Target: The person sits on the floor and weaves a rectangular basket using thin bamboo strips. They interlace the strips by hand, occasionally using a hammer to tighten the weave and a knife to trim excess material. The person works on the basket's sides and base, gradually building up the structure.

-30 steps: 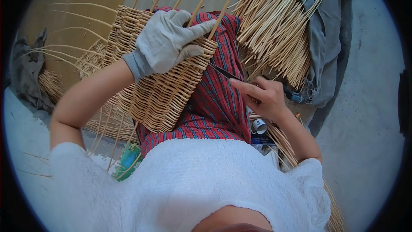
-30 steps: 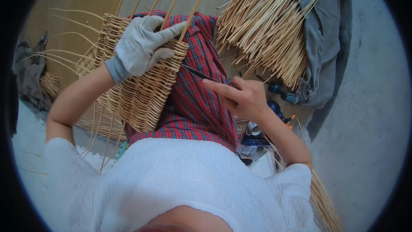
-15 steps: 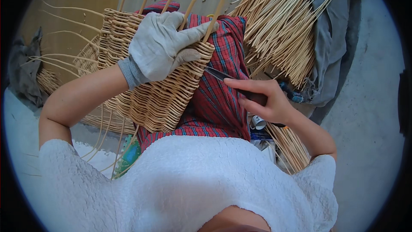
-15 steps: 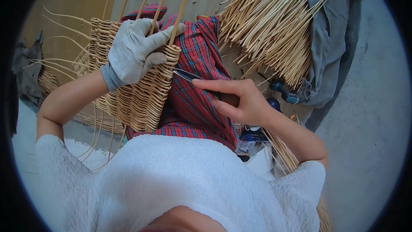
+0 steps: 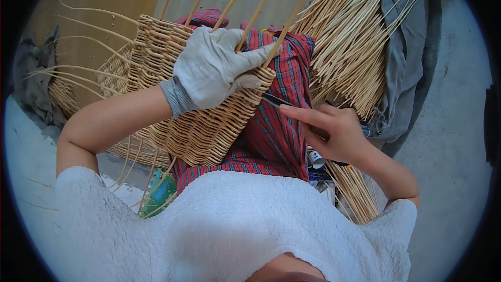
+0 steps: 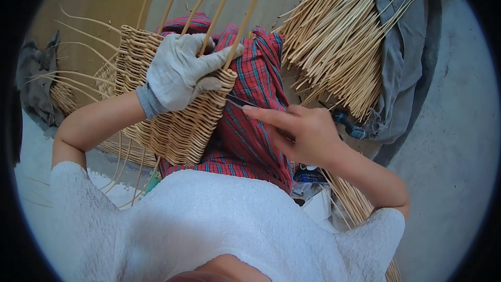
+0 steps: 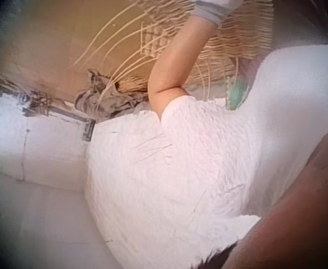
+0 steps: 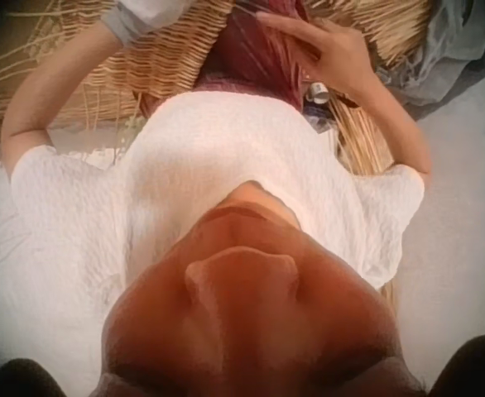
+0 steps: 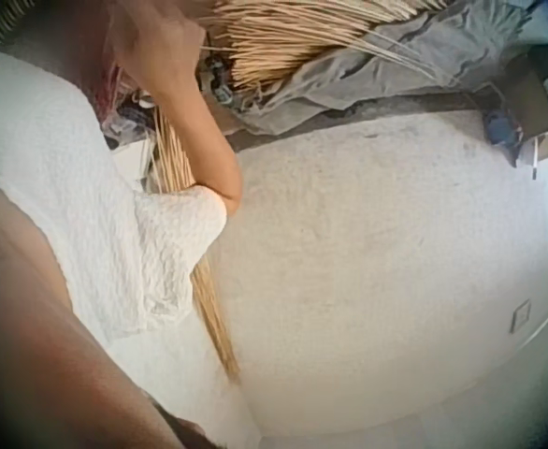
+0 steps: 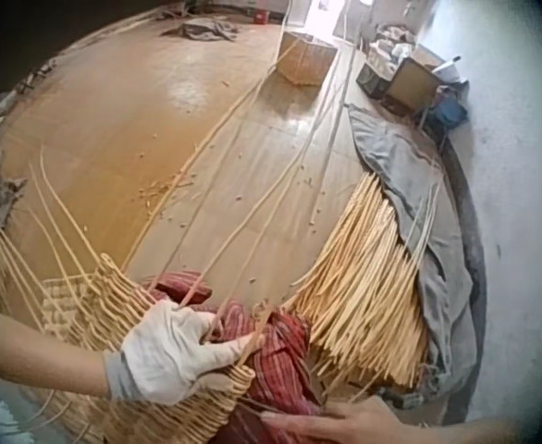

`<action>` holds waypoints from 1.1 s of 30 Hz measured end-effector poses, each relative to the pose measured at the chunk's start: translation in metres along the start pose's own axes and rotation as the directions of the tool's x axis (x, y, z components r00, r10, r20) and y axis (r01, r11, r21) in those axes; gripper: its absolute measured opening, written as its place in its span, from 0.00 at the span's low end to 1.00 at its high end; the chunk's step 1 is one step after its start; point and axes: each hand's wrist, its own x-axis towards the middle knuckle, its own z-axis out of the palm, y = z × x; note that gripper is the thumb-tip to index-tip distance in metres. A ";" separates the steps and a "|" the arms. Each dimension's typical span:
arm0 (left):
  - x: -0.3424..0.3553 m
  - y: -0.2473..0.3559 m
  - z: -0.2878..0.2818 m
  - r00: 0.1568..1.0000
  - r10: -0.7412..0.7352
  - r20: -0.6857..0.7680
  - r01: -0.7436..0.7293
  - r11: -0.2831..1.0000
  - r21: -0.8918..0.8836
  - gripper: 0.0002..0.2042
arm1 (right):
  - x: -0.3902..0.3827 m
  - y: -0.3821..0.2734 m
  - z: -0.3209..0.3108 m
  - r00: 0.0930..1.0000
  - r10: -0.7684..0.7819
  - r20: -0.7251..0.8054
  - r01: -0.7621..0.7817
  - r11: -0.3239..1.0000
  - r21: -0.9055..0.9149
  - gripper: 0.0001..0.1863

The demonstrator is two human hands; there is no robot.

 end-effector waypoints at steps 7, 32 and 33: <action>0.001 0.003 0.003 1.000 -0.015 0.008 0.016 1.000 -0.016 0.33 | 0.001 0.011 0.030 0.998 0.062 0.033 -0.070 0.891 0.449 0.35; -0.018 -0.014 0.036 0.869 -0.445 -0.217 0.296 0.818 -0.494 0.31 | -0.105 0.259 0.303 0.408 0.903 0.130 -0.578 0.146 0.803 0.21; -0.015 -0.014 0.036 0.856 -0.469 -0.217 0.295 0.788 -0.540 0.31 | -0.114 0.288 0.315 0.389 0.916 0.098 -0.546 0.144 0.825 0.21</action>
